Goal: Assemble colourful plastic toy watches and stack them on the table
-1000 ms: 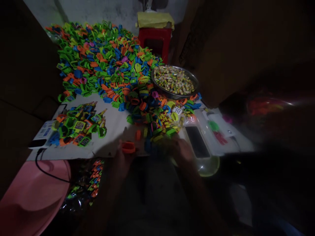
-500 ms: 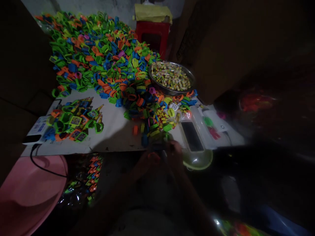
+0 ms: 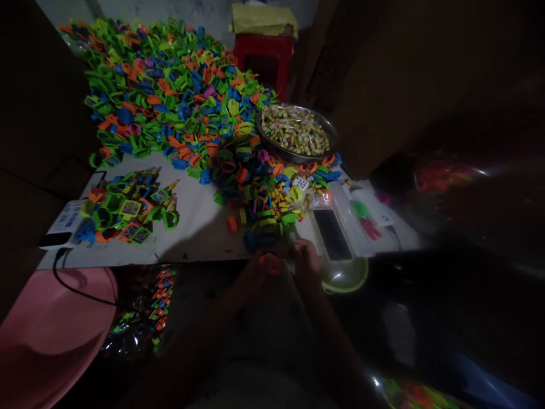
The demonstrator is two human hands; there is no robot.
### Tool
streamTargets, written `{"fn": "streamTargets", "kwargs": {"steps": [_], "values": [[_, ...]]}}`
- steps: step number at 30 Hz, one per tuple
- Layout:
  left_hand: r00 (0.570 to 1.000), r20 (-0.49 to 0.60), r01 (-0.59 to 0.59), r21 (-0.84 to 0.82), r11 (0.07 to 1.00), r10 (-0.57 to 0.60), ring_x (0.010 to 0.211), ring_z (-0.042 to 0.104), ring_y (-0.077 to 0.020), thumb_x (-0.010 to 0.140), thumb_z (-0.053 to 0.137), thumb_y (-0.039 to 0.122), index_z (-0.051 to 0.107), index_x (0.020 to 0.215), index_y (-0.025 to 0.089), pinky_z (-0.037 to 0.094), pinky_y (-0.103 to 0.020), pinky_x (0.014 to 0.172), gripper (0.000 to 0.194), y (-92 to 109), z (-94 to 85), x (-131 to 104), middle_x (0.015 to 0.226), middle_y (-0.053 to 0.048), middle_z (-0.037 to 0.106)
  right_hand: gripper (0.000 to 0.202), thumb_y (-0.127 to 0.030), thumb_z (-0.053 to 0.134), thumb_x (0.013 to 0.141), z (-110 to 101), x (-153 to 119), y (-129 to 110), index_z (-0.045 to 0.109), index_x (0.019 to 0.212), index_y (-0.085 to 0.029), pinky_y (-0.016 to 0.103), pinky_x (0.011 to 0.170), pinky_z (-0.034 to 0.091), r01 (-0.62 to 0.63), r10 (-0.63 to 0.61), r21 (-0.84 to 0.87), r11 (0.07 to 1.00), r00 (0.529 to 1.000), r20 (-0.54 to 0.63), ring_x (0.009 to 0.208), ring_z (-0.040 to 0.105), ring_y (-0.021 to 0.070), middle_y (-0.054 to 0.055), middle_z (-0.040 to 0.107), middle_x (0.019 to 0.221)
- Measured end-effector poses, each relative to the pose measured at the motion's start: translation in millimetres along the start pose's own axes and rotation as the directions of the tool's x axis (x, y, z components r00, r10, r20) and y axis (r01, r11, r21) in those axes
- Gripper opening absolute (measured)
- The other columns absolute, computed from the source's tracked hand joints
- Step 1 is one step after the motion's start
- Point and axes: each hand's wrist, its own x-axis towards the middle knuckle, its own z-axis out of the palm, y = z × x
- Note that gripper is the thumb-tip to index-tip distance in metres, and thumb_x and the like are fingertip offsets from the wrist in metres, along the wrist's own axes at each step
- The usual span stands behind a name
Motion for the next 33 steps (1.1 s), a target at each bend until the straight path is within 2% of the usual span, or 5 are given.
{"fn": "streamTargets", "kwargs": {"steps": [9,16,22,28,33], "values": [[0.999,-0.007,0.035,-0.169,0.985,-0.036,0.081,0.059,-0.0185,0.069,0.071,0.060,0.066,0.075,0.018,0.047,-0.029,0.080,0.043,42,-7.0,-39,0.082,-0.005,0.066,0.038,-0.049,0.073,0.071,-16,-30,-26,0.063,0.095,-0.021,0.024,0.052,0.046,-0.377,0.305,0.342,0.861,0.920,0.246,0.059,0.057,0.0132,-0.002,0.063,0.071],[0.971,-0.237,-0.009,-0.213,0.977,-0.043,0.074,0.063,-0.0187,0.050,0.086,0.052,0.063,0.077,0.017,0.051,-0.027,0.070,0.050,72,-15.6,-53,0.083,-0.006,0.071,0.028,-0.045,0.056,0.089,-39,-40,-55,0.068,0.105,-0.025,0.032,0.076,0.055,-0.033,-0.028,0.204,0.978,0.957,0.290,0.094,0.067,0.0205,0.006,0.071,0.105],[0.980,-0.191,0.018,-0.200,0.980,-0.057,0.073,0.069,-0.0188,0.040,0.091,0.017,0.058,0.081,0.020,0.054,-0.023,0.064,0.052,82,-14.8,-60,0.078,0.000,0.073,0.048,-0.033,0.046,0.095,-28,-48,-66,0.044,0.143,-0.032,0.028,0.071,0.054,0.281,-0.267,0.027,0.959,0.873,0.409,0.086,0.066,0.0172,0.004,0.069,0.102],[0.967,-0.244,0.049,-0.077,0.996,-0.066,0.096,0.070,-0.0269,0.052,0.082,0.010,0.072,0.088,0.022,0.057,-0.030,0.081,0.039,110,-7.8,-71,0.098,-0.004,0.076,0.046,-0.033,0.043,0.095,-24,-55,-79,0.048,0.140,-0.029,0.032,0.072,0.054,0.321,-0.282,-0.061,0.945,0.896,0.342,0.087,0.067,0.0200,0.006,0.068,0.100],[0.965,-0.259,0.019,-0.068,0.997,-0.037,0.093,0.071,-0.0273,0.049,0.081,0.009,0.073,0.081,0.022,0.058,-0.030,0.080,0.035,105,-10.7,-72,0.095,-0.004,0.077,0.022,-0.035,0.054,0.090,-25,-59,-78,0.066,0.104,-0.023,0.029,0.065,0.055,0.240,-0.222,-0.070,0.968,0.955,0.198,0.081,0.068,0.0193,0.007,0.071,0.092]]}}
